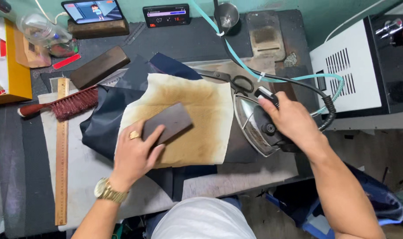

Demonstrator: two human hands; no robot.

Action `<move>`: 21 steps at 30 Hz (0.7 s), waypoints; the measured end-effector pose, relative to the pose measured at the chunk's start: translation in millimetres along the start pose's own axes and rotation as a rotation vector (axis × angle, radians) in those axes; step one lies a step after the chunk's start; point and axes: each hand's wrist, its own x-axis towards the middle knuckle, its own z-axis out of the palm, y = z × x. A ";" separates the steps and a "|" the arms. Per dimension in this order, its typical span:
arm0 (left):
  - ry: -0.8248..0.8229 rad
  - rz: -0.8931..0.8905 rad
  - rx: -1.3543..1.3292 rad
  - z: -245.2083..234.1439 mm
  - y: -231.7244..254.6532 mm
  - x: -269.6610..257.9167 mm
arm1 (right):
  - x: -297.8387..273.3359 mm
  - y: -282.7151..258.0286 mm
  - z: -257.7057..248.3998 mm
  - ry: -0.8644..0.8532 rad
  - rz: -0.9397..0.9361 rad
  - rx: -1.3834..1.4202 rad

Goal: The person irons pieces of dark blue and white fabric on a padded board, using a heavy iron and wooden blocks to press the seams and edges. The person then uses a ruler and pink chalk to mark lines on the white fabric section.

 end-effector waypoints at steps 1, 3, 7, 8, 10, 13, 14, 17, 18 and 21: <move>0.008 -0.007 0.004 -9.2 -2.5 -8.1 | 10.9 5.9 -14.2 0.004 -0.010 -0.005; 0.016 -0.200 0.079 -26.0 -7.1 -24.6 | 36.8 15.0 -43.8 0.003 0.096 0.059; 0.064 -0.317 0.043 -17.7 14.8 -35.7 | 138.1 57.0 -45.0 0.194 -0.042 0.107; 0.067 -0.251 -0.017 -15.0 26.5 -28.2 | 175.4 66.9 -41.5 0.248 -0.081 0.095; 0.081 -0.198 -0.063 -14.4 56.3 -4.0 | 239.9 77.9 -33.9 0.303 -0.142 0.086; -0.037 -0.032 -0.171 -6.9 91.1 39.4 | 305.2 67.2 -28.7 0.340 -0.146 0.146; -0.083 -0.012 -0.154 3.8 95.4 45.3 | 312.0 59.2 -28.7 0.299 -0.065 0.201; -0.125 -0.034 -0.133 5.2 84.6 55.5 | 330.1 48.8 -26.6 0.223 0.013 0.243; -0.123 -0.061 -0.139 -0.5 79.3 55.8 | 332.4 51.0 -24.3 0.197 0.027 0.230; -0.066 -0.232 -0.053 -3.5 35.2 17.5 | 322.1 64.8 -19.1 0.400 -0.172 0.279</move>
